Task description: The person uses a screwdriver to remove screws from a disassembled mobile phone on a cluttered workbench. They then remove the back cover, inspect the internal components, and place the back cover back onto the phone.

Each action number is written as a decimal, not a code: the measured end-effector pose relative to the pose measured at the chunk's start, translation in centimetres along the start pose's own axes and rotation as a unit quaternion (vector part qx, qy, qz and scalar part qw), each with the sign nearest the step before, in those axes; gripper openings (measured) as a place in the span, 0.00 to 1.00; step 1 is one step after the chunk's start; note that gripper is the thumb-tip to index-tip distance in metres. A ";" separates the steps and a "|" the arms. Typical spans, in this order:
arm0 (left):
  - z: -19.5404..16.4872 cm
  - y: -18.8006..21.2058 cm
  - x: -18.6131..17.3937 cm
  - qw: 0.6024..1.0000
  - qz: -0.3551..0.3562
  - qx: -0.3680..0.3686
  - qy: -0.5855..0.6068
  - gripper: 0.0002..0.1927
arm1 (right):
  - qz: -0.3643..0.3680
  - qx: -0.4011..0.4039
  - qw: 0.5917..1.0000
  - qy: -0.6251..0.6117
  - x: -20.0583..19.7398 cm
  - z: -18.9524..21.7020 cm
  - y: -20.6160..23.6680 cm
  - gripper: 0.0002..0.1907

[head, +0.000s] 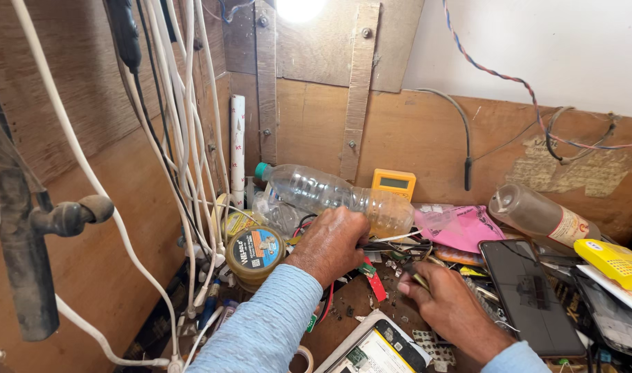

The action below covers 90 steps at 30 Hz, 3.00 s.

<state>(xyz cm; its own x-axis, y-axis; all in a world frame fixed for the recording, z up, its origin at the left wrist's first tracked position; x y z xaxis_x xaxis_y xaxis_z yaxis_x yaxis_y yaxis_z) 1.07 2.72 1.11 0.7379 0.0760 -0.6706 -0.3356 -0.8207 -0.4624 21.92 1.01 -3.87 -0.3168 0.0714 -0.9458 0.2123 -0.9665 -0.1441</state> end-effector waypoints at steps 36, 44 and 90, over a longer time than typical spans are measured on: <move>-0.1 -0.1 0.2 1.000 -0.003 0.009 0.003 0.06 | 0.005 -0.050 0.994 0.097 -0.3 0.7 1.7 0.14; 0.2 0.0 0.4 1.000 0.004 -0.001 -0.007 0.07 | 0.012 -0.099 0.989 0.111 0.7 1.5 1.2 0.14; -1.0 4.3 3.7 0.997 -0.002 0.050 -0.061 0.19 | 0.101 0.027 0.978 0.181 -4.8 2.5 17.1 0.16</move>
<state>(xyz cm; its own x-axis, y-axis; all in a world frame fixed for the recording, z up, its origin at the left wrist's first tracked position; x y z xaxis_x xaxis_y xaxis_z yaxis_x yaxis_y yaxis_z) 2.96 -1.03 -2.82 0.6649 0.1523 -0.7312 -0.3942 -0.7600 -0.5167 24.79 -16.49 -1.05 0.0758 -0.0485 -0.9959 0.1847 -0.9808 0.0618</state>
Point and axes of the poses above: each hand's wrist, its own y-axis away from the middle knuckle, its own x-axis out of the palm, z = x × y, the point moved 4 cm from there along -y, towards the middle knuckle, and after that the axes turned 14 degrees about y, right-handed, at the moved point
